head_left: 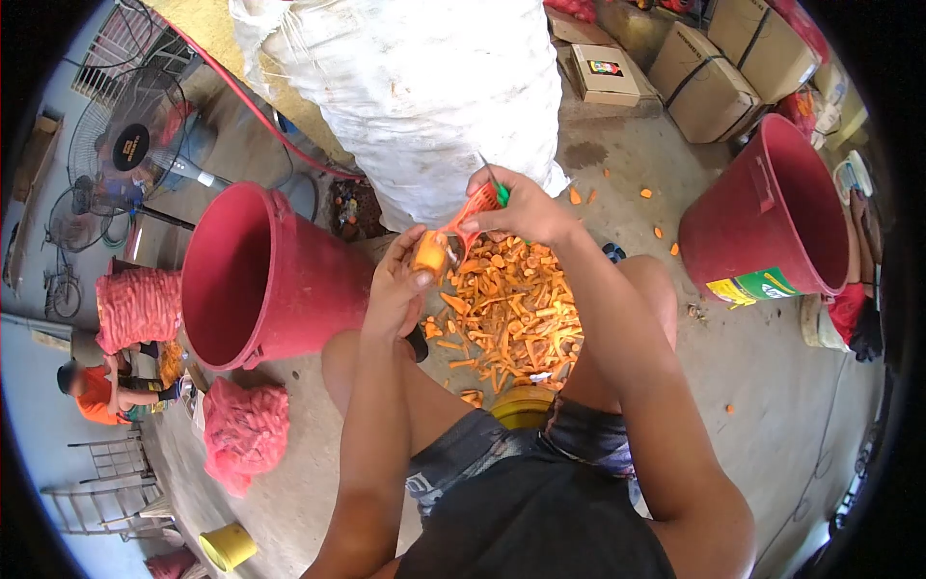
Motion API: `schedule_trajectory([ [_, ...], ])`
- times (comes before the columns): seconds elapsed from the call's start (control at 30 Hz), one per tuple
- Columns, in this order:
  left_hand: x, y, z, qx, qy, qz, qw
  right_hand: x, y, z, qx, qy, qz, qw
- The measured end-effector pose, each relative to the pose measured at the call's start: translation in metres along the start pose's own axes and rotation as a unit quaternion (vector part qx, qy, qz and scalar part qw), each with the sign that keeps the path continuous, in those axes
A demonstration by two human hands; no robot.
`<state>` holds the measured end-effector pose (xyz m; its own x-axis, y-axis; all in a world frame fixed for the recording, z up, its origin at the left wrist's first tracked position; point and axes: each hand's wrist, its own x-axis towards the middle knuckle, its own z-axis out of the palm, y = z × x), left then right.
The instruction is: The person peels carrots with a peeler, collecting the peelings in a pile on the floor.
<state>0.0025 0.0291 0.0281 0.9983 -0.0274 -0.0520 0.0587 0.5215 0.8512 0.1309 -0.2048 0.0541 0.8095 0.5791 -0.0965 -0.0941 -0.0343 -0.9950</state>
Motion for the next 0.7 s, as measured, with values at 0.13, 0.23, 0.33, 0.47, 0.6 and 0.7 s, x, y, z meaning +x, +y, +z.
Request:
schedule_trajectory([
  [0.13,0.003,-0.005,0.002,-0.021,0.0,-0.008,1.0,-0.006,0.0,0.011,-0.005,-0.031,-0.081,0.996],
  [0.23,0.001,-0.005,0.002,0.004,-0.02,0.005,1.0,-0.004,0.005,0.007,-0.055,-0.024,-0.13,0.99],
  [0.33,-0.005,-0.002,0.001,0.038,-0.028,-0.012,0.999,-0.001,0.01,-0.004,0.01,0.021,-0.01,1.0],
  [0.47,-0.007,0.001,-0.001,-0.014,-0.064,0.008,0.998,0.012,0.025,-0.013,0.002,0.043,-0.022,0.999],
  [0.6,0.003,-0.006,-0.001,0.015,-0.001,0.004,1.0,-0.007,0.0,0.011,0.012,-0.012,-0.069,0.997],
  [0.7,0.004,-0.008,0.0,0.004,-0.023,0.008,1.0,-0.014,-0.009,0.009,-0.062,-0.025,-0.108,0.992],
])
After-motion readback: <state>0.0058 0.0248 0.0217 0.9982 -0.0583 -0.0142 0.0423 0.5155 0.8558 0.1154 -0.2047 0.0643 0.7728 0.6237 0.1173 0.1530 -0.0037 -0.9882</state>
